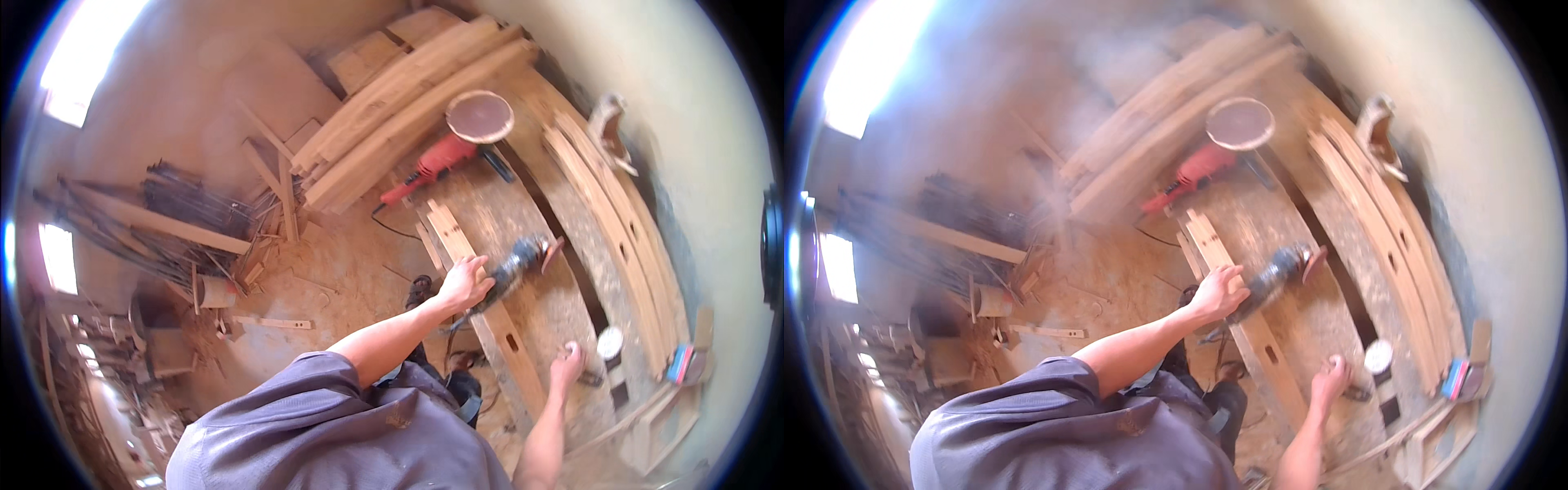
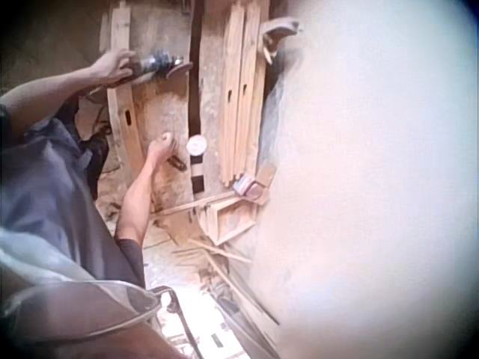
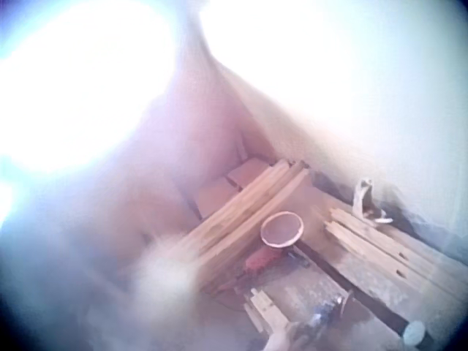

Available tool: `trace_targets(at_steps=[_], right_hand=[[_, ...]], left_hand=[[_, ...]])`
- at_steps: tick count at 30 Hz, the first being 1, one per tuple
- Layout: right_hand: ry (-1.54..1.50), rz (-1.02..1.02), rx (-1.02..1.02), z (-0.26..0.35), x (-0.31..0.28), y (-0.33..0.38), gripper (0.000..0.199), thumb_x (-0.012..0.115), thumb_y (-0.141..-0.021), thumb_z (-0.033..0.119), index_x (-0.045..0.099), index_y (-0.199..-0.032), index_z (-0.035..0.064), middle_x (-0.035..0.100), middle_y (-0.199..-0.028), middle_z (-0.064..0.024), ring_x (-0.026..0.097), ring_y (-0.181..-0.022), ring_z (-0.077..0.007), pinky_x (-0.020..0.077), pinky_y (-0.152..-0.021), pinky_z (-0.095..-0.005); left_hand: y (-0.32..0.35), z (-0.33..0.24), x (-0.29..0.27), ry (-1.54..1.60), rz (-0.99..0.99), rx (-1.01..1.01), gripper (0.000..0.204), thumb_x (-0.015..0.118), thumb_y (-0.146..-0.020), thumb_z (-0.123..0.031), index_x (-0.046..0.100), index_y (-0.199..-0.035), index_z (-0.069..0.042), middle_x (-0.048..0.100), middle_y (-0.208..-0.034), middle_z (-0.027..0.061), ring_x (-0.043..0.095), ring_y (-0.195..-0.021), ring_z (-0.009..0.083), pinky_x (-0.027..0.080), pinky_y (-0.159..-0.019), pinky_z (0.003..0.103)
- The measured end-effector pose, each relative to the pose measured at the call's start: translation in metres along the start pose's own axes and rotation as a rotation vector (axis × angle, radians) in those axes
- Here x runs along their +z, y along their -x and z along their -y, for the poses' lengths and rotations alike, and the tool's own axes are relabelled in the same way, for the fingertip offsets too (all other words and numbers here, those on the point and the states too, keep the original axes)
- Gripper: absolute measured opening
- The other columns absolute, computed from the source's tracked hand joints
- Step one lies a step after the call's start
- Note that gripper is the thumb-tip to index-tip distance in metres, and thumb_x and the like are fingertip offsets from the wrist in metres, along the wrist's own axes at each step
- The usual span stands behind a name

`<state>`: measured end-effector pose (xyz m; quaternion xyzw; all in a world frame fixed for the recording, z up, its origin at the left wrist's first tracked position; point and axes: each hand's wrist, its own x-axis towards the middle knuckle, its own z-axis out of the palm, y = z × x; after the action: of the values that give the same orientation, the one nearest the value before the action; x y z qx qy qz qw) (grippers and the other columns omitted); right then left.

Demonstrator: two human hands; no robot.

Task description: The person assembles a curved wooden piece by inserting small wooden dowels into pre-drilled holes, tapping them flush with a hammer, and smoothing the surface with a power sander. The person repeats this process for multiple dowels on the same piece.

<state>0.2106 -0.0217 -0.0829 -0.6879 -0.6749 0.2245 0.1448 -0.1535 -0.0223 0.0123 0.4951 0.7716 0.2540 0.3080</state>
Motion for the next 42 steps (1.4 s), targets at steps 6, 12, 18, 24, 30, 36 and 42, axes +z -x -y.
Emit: trace_targets(at_steps=[6, 12, 18, 24, 30, 36, 42], right_hand=[[-0.028, -0.194, 0.106, 0.091, 0.018, -0.009, 0.04, 0.07, -0.078, -0.002, 0.063, -0.117, -0.0001, 0.063, -0.117, -0.0214, 0.057, -0.114, -0.0408, 0.0434, -0.101, -0.0489], [-0.174, -0.302, 0.193, 0.192, 0.041, -0.016, 0.032, 0.07, -0.082, 0.006, 0.066, -0.112, -0.0045, 0.065, -0.111, -0.0206, 0.061, -0.107, -0.0374, 0.0485, -0.095, -0.0466], [-0.432, -0.1, 0.556, 0.185, 0.029, 0.009, 0.038, 0.056, -0.099, 0.035, 0.065, -0.121, 0.006, 0.066, -0.117, -0.0107, 0.06, -0.105, -0.0266, 0.0496, -0.094, -0.0404], [0.017, -0.054, 0.176, 0.432, 0.064, -0.037, 0.025, 0.068, -0.083, 0.009, 0.068, -0.106, -0.0019, 0.07, -0.097, -0.0136, 0.066, -0.091, -0.029, 0.0526, -0.086, -0.0397], [0.135, -0.035, 0.208, 0.477, 0.063, -0.053, 0.025, 0.062, -0.077, -0.001, 0.065, -0.101, -0.0065, 0.065, -0.094, -0.0146, 0.062, -0.091, -0.028, 0.0496, -0.088, -0.0393], [-0.053, 0.105, 0.348, 0.495, 0.078, -0.064, 0.022, 0.061, -0.081, 0.0, 0.066, -0.102, -0.0054, 0.065, -0.095, -0.0131, 0.063, -0.09, -0.0254, 0.0509, -0.083, -0.0359], [-0.012, 0.08, 0.069, 0.5, 0.106, -0.042, 0.021, 0.062, -0.081, -0.003, 0.067, -0.101, -0.0044, 0.066, -0.094, -0.0148, 0.065, -0.087, -0.0268, 0.0527, -0.08, -0.0357]], left_hand=[[-0.068, 0.1, -0.134, 0.111, -0.559, 0.059, 0.02, 0.071, -0.086, -0.016, 0.075, -0.103, -0.006, 0.071, -0.101, 0.0171, 0.067, -0.094, 0.0335, 0.054, -0.085, 0.042], [-0.214, 0.2, -0.356, 0.232, -0.773, -0.123, 0.014, 0.067, -0.087, -0.014, 0.073, -0.088, -0.002, 0.067, -0.075, 0.0171, 0.067, -0.071, 0.0207, 0.05, -0.066, 0.035], [-0.416, 0.343, -0.438, 0.121, -0.638, -0.215, 0.02, 0.063, -0.089, -0.014, 0.075, -0.099, -0.003, 0.073, -0.093, 0.0202, 0.071, -0.092, 0.0337, 0.054, -0.082, 0.041], [-0.521, 0.428, -0.447, -0.058, -0.551, -0.294, 0.036, 0.063, -0.088, -0.016, 0.07, -0.123, -0.008, 0.067, -0.126, 0.0213, 0.063, -0.118, 0.037, 0.051, -0.1, 0.045], [-0.543, 0.422, -0.44, -0.23, -0.595, -0.218, 0.038, 0.069, -0.087, -0.022, 0.07, -0.121, -0.007, 0.067, -0.122, 0.0193, 0.063, -0.116, 0.0364, 0.05, -0.101, 0.046], [-0.532, 0.429, -0.449, -0.44, -0.252, 0.089, 0.024, 0.068, -0.088, -0.019, 0.073, -0.106, -0.006, 0.07, -0.109, 0.0187, 0.066, -0.107, 0.0353, 0.054, -0.095, 0.046], [-0.551, 0.416, -0.479, -0.686, -0.019, 0.05, 0.025, 0.066, -0.082, -0.018, 0.076, -0.103, -0.009, 0.073, -0.101, 0.0197, 0.07, -0.1, 0.0374, 0.057, -0.088, 0.05]])
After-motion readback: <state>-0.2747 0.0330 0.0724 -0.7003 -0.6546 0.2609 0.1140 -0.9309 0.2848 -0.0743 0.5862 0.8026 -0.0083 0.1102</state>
